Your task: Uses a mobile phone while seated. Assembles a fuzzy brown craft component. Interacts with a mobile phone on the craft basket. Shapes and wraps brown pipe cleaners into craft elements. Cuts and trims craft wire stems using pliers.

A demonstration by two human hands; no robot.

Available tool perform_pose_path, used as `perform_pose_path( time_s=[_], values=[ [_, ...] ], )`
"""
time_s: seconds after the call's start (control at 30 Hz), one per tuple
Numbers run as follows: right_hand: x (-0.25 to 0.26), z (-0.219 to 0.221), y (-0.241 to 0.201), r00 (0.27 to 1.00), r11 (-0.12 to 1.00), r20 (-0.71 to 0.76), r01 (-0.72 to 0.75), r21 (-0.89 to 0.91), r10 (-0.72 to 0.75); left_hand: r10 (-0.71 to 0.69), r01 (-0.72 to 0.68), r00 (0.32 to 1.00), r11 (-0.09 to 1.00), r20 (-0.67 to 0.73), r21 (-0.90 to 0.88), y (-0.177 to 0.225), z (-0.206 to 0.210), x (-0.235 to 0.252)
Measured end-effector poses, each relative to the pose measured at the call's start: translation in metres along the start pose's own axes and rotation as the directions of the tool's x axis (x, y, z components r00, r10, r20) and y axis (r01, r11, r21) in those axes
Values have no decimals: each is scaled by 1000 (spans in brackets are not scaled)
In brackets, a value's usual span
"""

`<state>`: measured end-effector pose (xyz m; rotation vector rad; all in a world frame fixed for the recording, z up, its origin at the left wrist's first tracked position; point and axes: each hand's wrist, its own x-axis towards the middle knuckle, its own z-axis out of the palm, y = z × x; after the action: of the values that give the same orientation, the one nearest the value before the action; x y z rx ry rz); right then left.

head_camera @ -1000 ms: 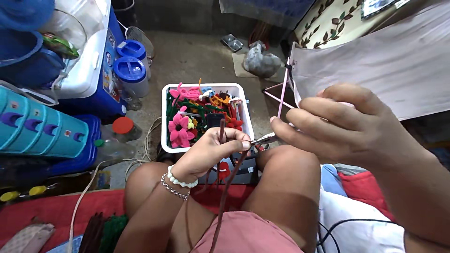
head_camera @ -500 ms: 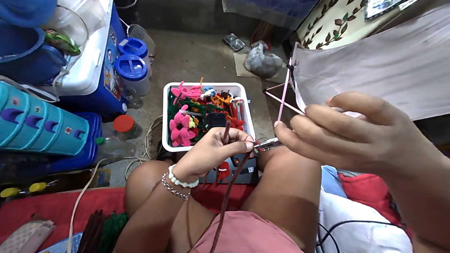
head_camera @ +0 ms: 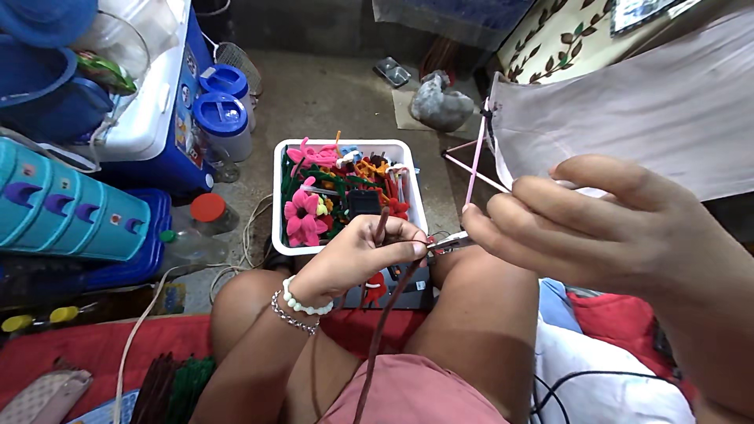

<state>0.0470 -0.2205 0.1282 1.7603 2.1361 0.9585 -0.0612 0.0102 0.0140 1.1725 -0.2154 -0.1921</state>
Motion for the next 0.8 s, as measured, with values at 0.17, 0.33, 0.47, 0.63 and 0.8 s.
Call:
perform_pose_path(
  time_s=[0.17, 0.33, 0.47, 0.63, 0.8],
  values=[
    [1, 0, 0, 999, 999, 16, -30, 26, 30, 107, -96, 992, 982, -62, 163, -1, 3, 0],
    [1, 0, -1, 991, 987, 55, -123, 99, 118, 240, -198, 965, 931, -104, 307, -5, 5, 0],
    [4, 2, -1, 981, 971, 87, -187, 150, 175, 348, -279, 931, 873, -111, 399, -8, 5, 1],
    [4, 2, -2, 964, 947, 158, -244, 210, 213, 468, -340, 878, 755, -97, 561, -11, 8, 2],
    [6, 0, -6, 973, 967, 127, -209, 146, 191, 366, -255, 922, 816, -122, 519, -11, 8, 3]
  ],
)
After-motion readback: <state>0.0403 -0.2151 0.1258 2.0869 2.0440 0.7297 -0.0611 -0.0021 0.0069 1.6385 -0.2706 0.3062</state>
